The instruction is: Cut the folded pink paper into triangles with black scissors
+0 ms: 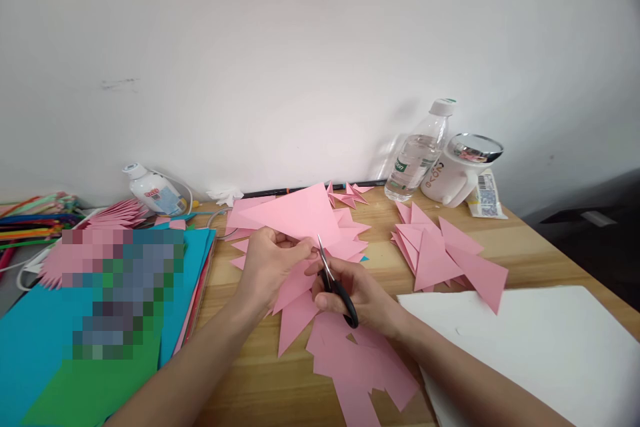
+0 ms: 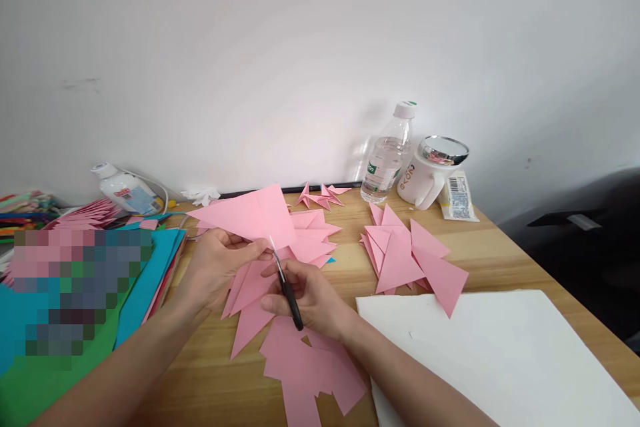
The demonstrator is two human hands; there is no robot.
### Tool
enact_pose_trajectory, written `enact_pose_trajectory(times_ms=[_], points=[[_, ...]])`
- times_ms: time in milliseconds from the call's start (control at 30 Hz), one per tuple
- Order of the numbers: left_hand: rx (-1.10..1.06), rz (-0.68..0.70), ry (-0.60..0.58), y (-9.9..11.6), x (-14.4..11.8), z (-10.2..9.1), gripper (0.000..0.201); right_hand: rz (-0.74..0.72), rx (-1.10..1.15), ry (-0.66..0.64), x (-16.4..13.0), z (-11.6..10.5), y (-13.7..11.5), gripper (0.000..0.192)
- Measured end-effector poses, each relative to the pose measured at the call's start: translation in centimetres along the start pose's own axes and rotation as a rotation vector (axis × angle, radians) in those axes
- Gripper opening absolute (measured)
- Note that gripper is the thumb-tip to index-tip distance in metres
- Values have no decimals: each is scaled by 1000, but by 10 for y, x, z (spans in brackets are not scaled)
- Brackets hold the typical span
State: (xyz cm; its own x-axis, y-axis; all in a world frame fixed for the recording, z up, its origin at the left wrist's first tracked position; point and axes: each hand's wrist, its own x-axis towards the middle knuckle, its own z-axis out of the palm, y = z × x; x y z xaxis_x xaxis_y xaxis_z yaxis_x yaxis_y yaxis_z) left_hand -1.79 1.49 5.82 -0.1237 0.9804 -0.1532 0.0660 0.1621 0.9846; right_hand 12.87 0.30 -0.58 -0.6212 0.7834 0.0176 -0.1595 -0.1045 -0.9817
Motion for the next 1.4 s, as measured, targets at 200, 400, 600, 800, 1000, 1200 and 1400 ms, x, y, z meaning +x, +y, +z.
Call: enact_pose_trajectory(times_ms=[200,400,600,800,1000,1200,1400], points=[[-2,-7,11,1,0,1,11,10,11,4,1,-1,3,35],[-2,-27,10,2,0,1,12,0,8,16,2,0,1,33],[-13,-26,-12,1,-1,0,10,4,-25,32,1,1,1,34],[-21,-37,-23,0,-1,0,11,5,-12,40,2,1,3,31],[-24,-39,-6,2,-1,0,9,22,32,46,2,0,8,29],[-16,-37,-1,2,0,0,7,22,16,60,2,-1,9,29],[-16,-38,-14,1,0,0,7,8,22,62,3,0,12,25]])
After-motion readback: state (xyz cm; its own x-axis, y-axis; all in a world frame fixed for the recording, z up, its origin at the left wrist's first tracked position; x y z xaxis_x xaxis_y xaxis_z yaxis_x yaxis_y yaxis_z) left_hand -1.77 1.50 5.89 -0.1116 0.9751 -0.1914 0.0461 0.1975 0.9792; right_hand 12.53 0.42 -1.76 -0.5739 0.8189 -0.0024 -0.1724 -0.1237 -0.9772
